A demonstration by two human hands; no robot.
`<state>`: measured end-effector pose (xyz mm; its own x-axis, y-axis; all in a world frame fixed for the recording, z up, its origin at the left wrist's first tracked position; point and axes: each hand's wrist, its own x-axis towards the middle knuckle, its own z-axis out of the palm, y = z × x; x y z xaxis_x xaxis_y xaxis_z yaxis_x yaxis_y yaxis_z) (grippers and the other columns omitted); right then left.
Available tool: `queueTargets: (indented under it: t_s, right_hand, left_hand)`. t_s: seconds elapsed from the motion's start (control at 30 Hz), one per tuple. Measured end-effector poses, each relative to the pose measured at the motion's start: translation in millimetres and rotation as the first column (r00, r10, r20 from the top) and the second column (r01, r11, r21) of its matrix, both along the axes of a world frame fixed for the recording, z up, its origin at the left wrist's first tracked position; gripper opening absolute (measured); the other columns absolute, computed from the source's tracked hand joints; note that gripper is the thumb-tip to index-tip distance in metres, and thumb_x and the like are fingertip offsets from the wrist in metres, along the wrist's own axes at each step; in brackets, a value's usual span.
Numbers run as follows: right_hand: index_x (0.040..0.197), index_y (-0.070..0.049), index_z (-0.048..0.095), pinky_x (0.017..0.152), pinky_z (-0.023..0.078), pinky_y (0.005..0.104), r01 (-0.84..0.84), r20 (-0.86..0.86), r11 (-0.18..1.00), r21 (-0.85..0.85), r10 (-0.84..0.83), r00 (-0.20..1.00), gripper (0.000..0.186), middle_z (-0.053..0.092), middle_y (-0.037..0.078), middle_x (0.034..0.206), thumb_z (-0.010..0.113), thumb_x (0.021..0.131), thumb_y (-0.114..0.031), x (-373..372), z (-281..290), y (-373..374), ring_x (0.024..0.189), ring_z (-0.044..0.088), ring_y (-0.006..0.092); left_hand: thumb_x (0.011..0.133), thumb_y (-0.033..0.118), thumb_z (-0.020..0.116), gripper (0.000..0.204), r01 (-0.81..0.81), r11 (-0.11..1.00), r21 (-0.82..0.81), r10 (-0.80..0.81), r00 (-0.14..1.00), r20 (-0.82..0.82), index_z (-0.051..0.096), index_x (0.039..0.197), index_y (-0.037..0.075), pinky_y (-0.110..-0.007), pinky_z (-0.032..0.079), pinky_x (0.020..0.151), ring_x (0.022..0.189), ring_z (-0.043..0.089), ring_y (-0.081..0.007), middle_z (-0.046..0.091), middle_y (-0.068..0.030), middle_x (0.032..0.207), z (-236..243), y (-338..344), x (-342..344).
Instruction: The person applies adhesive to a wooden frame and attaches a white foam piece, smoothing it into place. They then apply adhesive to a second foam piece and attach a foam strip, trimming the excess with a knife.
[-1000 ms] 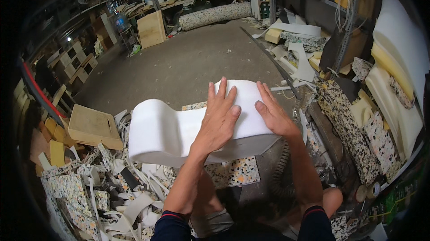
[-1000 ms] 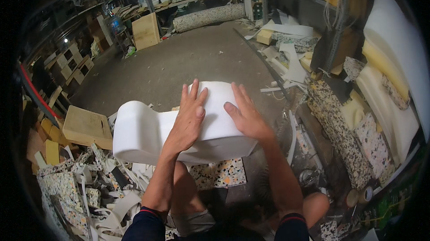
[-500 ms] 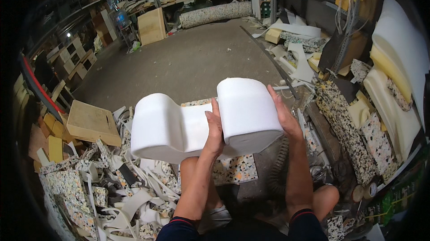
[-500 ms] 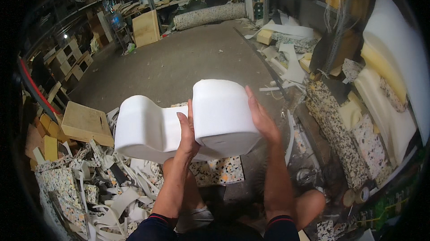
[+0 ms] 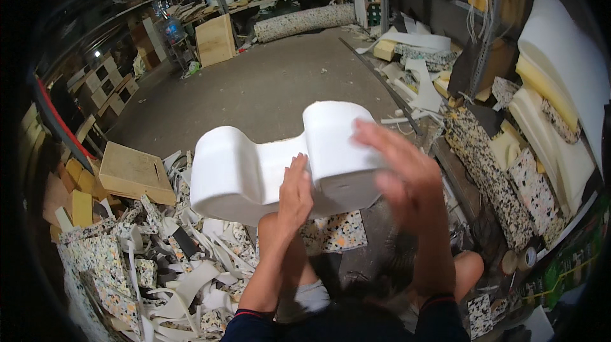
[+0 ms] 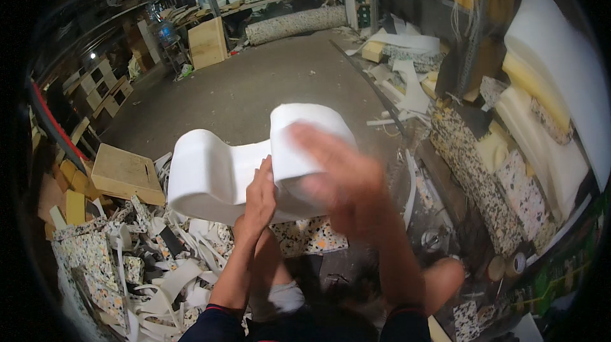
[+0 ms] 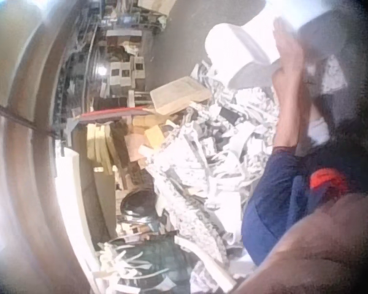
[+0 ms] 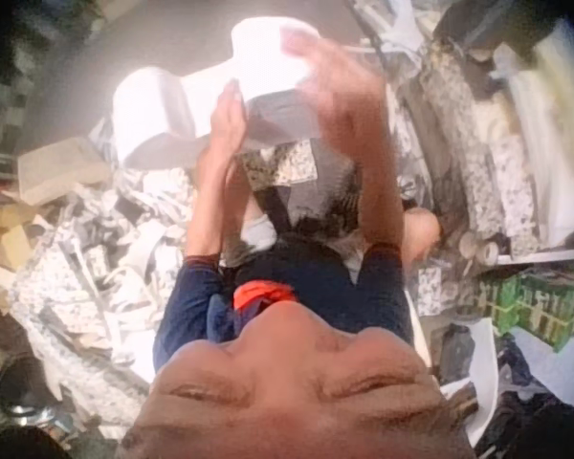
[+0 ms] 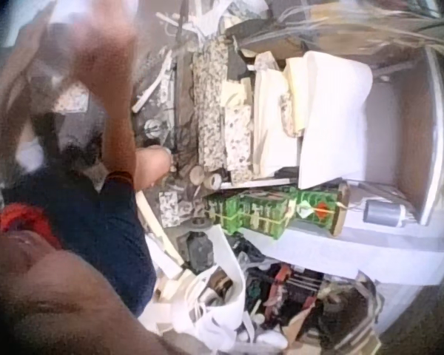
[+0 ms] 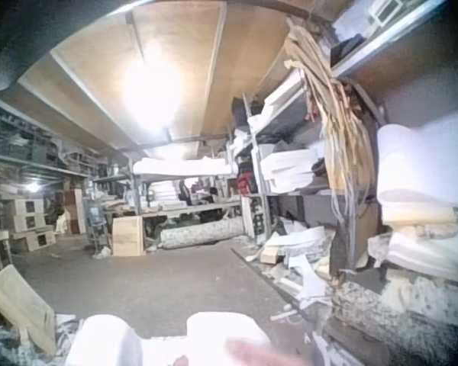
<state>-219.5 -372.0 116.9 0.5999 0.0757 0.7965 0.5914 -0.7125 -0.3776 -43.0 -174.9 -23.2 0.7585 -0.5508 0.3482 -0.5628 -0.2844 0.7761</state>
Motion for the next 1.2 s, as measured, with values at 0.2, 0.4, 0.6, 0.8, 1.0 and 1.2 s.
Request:
queueTargets:
  t_s: [0.2, 0.4, 0.6, 0.8, 1.0, 1.2]
  right_hand:
    - [0.123, -0.001, 0.068, 0.085, 0.055, 0.036, -0.736, 0.201, 0.652, 0.183, 0.708, 0.677, 0.032, 0.066, 0.026, 0.121, 0.052, 0.101, -0.018, -41.0, 15.8, 70.7, 0.099, 0.065, 0.0312]
    - [0.111, -0.006, 0.074, 0.068, 0.058, 0.0334, -0.797, 0.548, 0.296, 0.527, 0.598, 0.585, 0.042, 0.07, 0.027, 0.104, 0.041, 0.108, -0.032, -51.7, 19.3, 127.6, 0.074, 0.067, 0.027]
    - [0.103, -0.003, 0.073, 0.061, 0.061, 0.0335, -0.662, 0.418, 0.503, 0.556, 0.519, 0.746, 0.024, 0.074, 0.026, 0.098, 0.053, 0.1, -0.017, -64.4, 18.3, 107.6, 0.064, 0.072, 0.0325]
    - [0.122, 0.005, 0.065, 0.098, 0.052, 0.0421, 0.264, 0.047, 0.941, 0.21, -0.279, 0.959, 0.036, 0.07, 0.019, 0.118, 0.046, 0.106, -0.021, -27.0, -5.3, 42.2, 0.107, 0.069, 0.0293]
    - [0.137, 0.01, 0.055, 0.106, 0.048, 0.0434, 0.125, -0.07, 0.943, 0.307, -0.109, 0.992, 0.066, 0.061, 0.022, 0.136, 0.039, 0.108, -0.047, 9.3, -33.2, 63.7, 0.123, 0.062, 0.0323]
    - [0.159, 0.004, 0.02, 0.123, 0.022, 0.0452, -0.152, -0.173, 0.776, 0.613, 0.319, 0.932, 0.095, 0.024, 0.024, 0.163, 0.017, 0.101, -0.072, 99.8, -92.7, 155.4, 0.152, 0.024, 0.0336]
  left_hand:
    - [0.09, 0.034, 0.066, 0.079, -0.218, 0.876, 0.43, -0.039, 0.857, 0.515, 0.037, 0.15, -0.008, -0.059, 0.015, 0.124, 0.152, 0.019, -0.05, 0.024, -0.0264, 0.165, -8.5, 20.6, -32.8]
    - [0.08, 0.029, 0.079, 0.071, -0.231, 0.821, 0.522, -0.076, 0.863, 0.5, 0.05, 0.134, -0.007, -0.06, 0.02, 0.122, 0.152, 0.021, -0.0486, 0.025, -0.027, 0.164, -3.0, 15.0, -36.2]
    - [0.079, 0.033, 0.081, 0.098, -0.298, 0.814, 0.499, -0.037, 0.83, 0.556, 0.031, 0.153, -0.006, -0.058, 0.02, 0.123, 0.153, 0.021, -0.0473, 0.024, -0.027, 0.164, -2.6, 21.0, -40.5]
    - [0.084, 0.03, 0.078, 0.1, -0.292, 0.718, 0.632, -0.097, 0.857, 0.507, 0.021, 0.159, -0.004, -0.053, 0.022, 0.124, 0.152, 0.023, -0.0456, 0.025, -0.0267, 0.164, 11.5, 25.8, -40.9]
    - [0.082, 0.017, 0.081, 0.059, -0.109, 0.984, 0.142, 0.017, 0.848, 0.53, 0.06, 0.135, 0.002, -0.051, 0.039, 0.114, 0.138, 0.048, -0.0429, 0.055, -0.0214, 0.144, -21.5, 72.4, -82.2]
    - [0.091, 0.02, 0.077, 0.032, -0.759, 0.643, -0.107, 0.686, 0.632, -0.361, 0.07, 0.111, -0.004, -0.034, 0.053, 0.084, 0.092, 0.067, -0.0209, 0.072, -0.0128, 0.101, -122.3, 176.4, -98.2]
